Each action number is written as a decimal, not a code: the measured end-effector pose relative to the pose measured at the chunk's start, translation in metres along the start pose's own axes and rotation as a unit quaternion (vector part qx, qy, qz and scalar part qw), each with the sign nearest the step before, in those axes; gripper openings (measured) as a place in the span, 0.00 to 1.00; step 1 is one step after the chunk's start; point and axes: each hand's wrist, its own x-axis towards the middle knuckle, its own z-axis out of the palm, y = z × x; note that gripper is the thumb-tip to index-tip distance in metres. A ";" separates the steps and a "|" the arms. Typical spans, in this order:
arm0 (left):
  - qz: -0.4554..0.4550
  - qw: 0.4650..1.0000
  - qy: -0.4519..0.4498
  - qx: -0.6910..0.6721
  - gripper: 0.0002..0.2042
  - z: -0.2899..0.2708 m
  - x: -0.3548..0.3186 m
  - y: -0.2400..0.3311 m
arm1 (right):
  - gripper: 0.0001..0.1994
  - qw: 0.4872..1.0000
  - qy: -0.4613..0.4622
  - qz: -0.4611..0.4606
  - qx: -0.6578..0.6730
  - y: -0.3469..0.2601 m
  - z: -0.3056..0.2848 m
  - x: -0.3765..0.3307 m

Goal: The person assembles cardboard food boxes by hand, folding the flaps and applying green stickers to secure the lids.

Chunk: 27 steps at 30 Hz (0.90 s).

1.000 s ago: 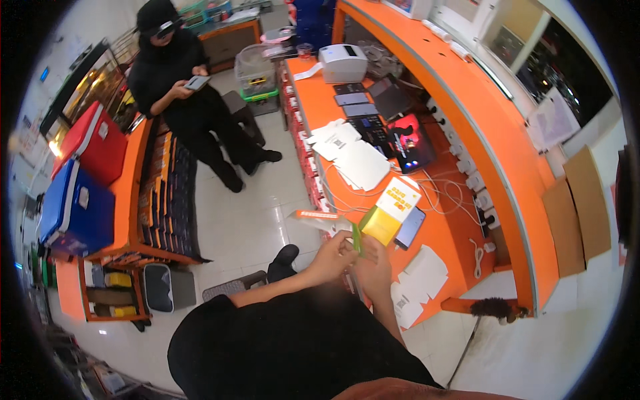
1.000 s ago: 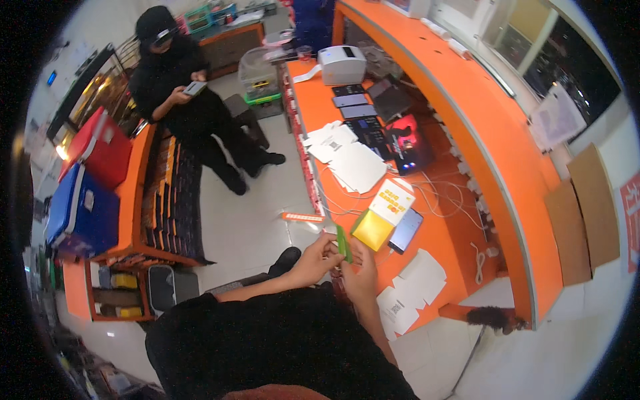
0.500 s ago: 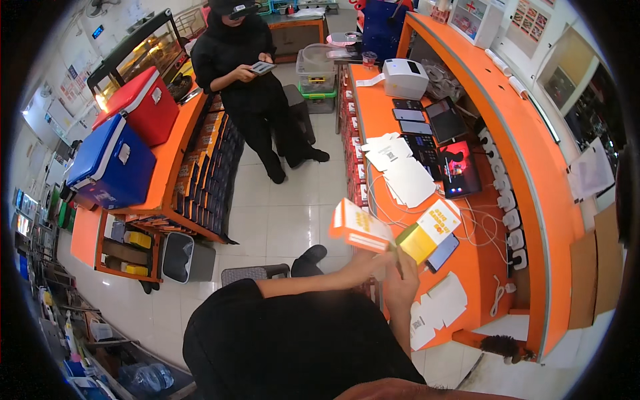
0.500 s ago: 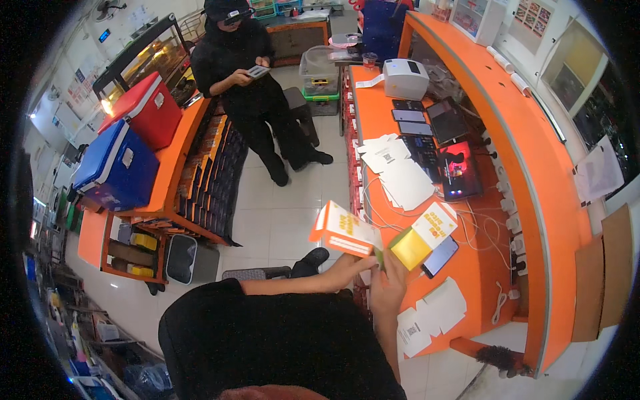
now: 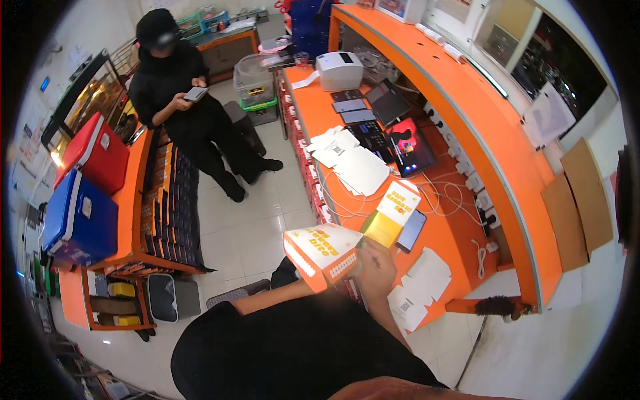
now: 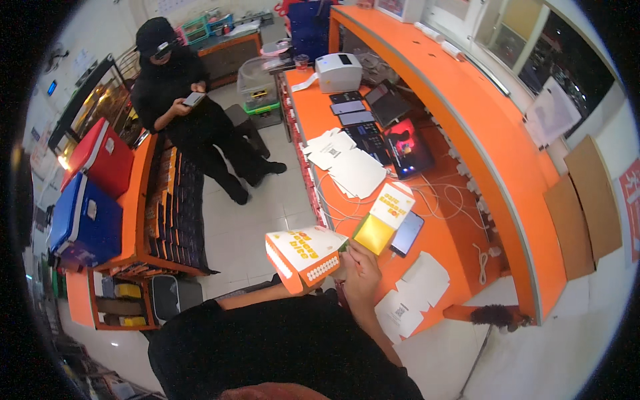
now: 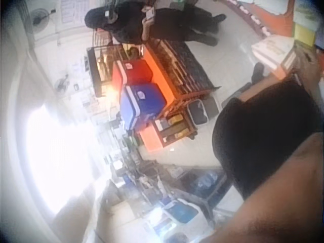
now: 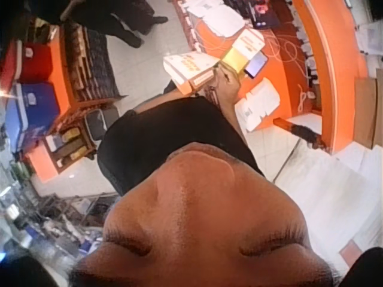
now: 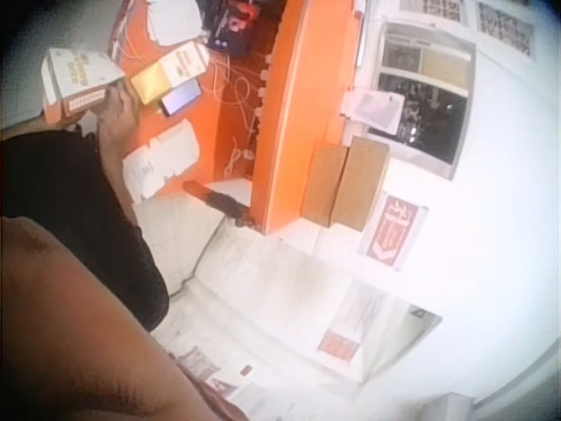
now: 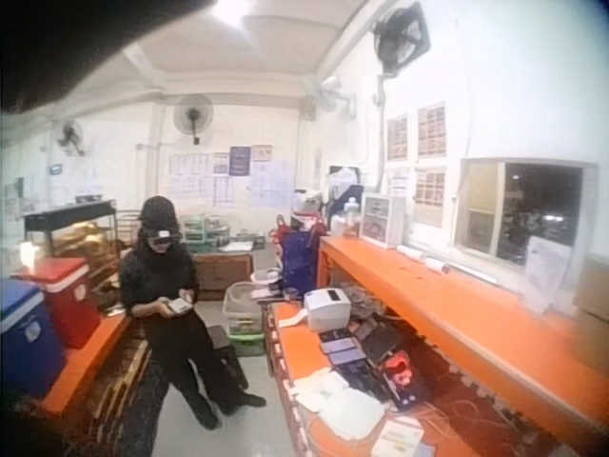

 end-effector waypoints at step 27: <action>-0.278 0.815 0.027 -0.508 0.15 0.016 0.027 0.012 | 0.06 0.999 0.020 0.008 -0.046 -0.010 -0.027 0.012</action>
